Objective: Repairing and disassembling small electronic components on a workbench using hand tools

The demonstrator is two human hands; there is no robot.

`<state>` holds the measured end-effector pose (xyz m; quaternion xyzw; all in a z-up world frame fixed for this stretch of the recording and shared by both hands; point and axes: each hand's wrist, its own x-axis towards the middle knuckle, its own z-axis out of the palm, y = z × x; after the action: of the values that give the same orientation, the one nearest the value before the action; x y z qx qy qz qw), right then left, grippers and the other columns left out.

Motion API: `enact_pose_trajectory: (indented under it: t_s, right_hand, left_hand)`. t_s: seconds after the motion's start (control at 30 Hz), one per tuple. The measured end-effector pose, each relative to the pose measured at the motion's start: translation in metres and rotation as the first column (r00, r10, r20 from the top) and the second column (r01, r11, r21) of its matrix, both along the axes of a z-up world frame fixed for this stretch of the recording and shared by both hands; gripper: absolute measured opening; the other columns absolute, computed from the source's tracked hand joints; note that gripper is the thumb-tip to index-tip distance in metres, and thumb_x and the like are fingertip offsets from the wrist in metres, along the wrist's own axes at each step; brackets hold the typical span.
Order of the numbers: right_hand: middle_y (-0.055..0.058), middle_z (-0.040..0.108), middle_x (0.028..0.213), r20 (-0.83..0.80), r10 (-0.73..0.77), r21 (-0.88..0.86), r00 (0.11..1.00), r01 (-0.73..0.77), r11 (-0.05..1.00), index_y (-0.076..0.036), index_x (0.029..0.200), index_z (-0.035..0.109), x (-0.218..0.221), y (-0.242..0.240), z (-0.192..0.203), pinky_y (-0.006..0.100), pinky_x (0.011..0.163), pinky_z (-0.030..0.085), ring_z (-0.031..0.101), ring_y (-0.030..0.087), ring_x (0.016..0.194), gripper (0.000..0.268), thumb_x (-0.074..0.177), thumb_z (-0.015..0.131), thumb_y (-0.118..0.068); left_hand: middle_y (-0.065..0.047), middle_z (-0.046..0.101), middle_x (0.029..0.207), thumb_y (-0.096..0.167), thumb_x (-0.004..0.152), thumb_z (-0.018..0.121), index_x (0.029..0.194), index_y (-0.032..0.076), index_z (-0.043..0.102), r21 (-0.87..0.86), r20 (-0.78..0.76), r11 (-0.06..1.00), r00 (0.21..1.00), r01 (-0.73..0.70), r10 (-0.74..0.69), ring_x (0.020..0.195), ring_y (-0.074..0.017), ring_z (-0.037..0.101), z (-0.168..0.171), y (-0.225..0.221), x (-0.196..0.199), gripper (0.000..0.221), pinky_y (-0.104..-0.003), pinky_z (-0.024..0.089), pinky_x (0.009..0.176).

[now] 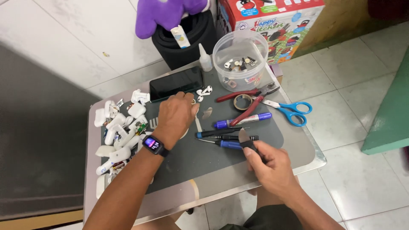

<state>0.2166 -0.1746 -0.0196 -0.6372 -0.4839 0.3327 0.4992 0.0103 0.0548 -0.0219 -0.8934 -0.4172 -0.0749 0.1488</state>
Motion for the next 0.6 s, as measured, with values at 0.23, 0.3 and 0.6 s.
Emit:
enact_pose_trajectory:
  t_s: [0.23, 0.3, 0.6]
  right_hand:
    - [-0.002, 0.051, 0.049, -0.039, 0.029, -0.013, 0.999, -0.029, 0.999, -0.010, 0.059, 0.045, -0.002, 0.002, 0.001, 0.027, 0.050, 0.035, 0.041, 0.009, 0.051, 0.041, 0.094, 0.063, -0.021]
    - [-0.002, 0.051, 0.049, -0.046, 0.016, 0.017, 0.999, -0.015, 1.000, -0.010, 0.058, 0.047, 0.000, 0.002, -0.001, 0.026, 0.050, 0.036, 0.042, 0.009, 0.050, 0.040, 0.094, 0.063, -0.020]
    - [0.000, 0.055, 0.049, -0.076, 0.035, 0.005, 0.996, -0.035, 0.999, -0.010, 0.060, 0.048, 0.002, 0.002, 0.000, 0.027, 0.049, 0.037, 0.043, 0.010, 0.048, 0.039, 0.094, 0.063, -0.020]
  left_hand:
    - [-0.009, 0.060, 0.078, 0.013, 0.087, 0.071, 0.079, 0.009, 0.061, -0.050, 0.141, 0.987, 0.979, 0.153, -0.144, 0.075, -0.0341, 0.058, -0.013, 0.031, 0.021, 0.014, -0.048, 0.047, 0.055]
    - [-0.007, 0.060, 0.073, 0.017, 0.084, 0.078, 0.075, 0.010, 0.060, -0.003, 0.102, 0.986, 0.981, 0.168, -0.167, 0.072, -0.0316, 0.059, -0.024, 0.041, 0.032, 0.021, -0.045, 0.048, 0.052]
    - [-0.007, 0.058, 0.067, 0.002, 0.083, 0.065, 0.058, 0.012, 0.058, -0.160, -0.220, 0.973, 0.955, 0.168, -0.201, 0.072, -0.0316, 0.057, -0.013, 0.066, 0.052, 0.029, -0.045, 0.047, 0.053]
